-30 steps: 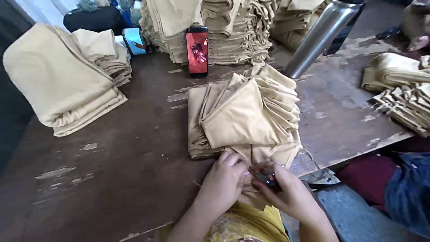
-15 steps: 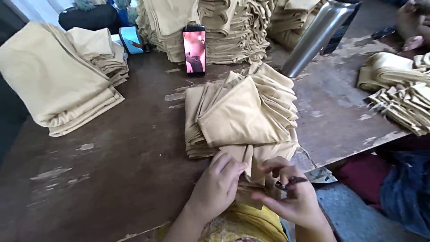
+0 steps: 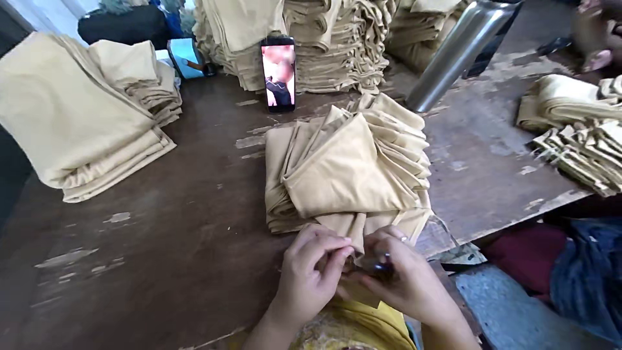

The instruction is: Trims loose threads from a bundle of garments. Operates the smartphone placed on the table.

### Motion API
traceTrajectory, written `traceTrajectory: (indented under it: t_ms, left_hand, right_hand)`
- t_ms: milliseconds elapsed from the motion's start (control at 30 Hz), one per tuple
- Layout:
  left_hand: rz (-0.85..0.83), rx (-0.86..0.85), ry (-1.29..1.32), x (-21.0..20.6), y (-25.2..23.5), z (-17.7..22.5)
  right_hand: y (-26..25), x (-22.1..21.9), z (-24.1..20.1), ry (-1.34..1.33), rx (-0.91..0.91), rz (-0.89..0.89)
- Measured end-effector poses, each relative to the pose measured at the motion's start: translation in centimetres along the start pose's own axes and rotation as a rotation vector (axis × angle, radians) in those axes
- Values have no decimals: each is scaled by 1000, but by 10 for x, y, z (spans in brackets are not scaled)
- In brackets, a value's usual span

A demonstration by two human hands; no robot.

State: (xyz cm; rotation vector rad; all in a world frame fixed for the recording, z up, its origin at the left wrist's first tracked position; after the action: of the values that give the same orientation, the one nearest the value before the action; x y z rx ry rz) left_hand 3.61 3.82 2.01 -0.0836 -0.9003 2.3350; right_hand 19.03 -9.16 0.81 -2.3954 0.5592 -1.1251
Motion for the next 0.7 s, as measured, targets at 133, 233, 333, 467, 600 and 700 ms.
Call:
traceTrajectory:
  t_ms: [133, 233, 333, 467, 600, 700]
  left_hand:
    - [14, 27, 85, 3, 0, -2]
    - [-42, -7, 26, 5, 5, -3]
    - [-48, -42, -110, 2, 5, -3]
    - [8, -78, -235, -6, 8, 0]
    - [103, -85, -357, -6, 11, -2]
    - [85, -9, -403, -1, 12, -3]
  right_hand:
    - [6, -7, 7, -114, 8, -15]
    - [7, 4, 4, -308, 2, 47]
    - [8, 24, -7, -411, 7, 130]
    - [13, 44, -16, -451, 39, 150]
    - [15, 49, -11, -538, 25, 169]
    - [12, 50, -5, -585, -45, 273]
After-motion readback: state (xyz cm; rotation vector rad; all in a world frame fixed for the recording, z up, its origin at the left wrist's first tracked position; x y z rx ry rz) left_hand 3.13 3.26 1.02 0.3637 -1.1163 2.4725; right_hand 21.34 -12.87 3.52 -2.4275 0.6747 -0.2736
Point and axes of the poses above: each hand's wrist, its own y-axis away from the middle knuckle, its own x-axis out of the back of the hand, z = x × y, the point moved 1 cm from there along -y, towards the middle knuckle, and after that the axes turned 1 degree about z, right-handed, at the moved point
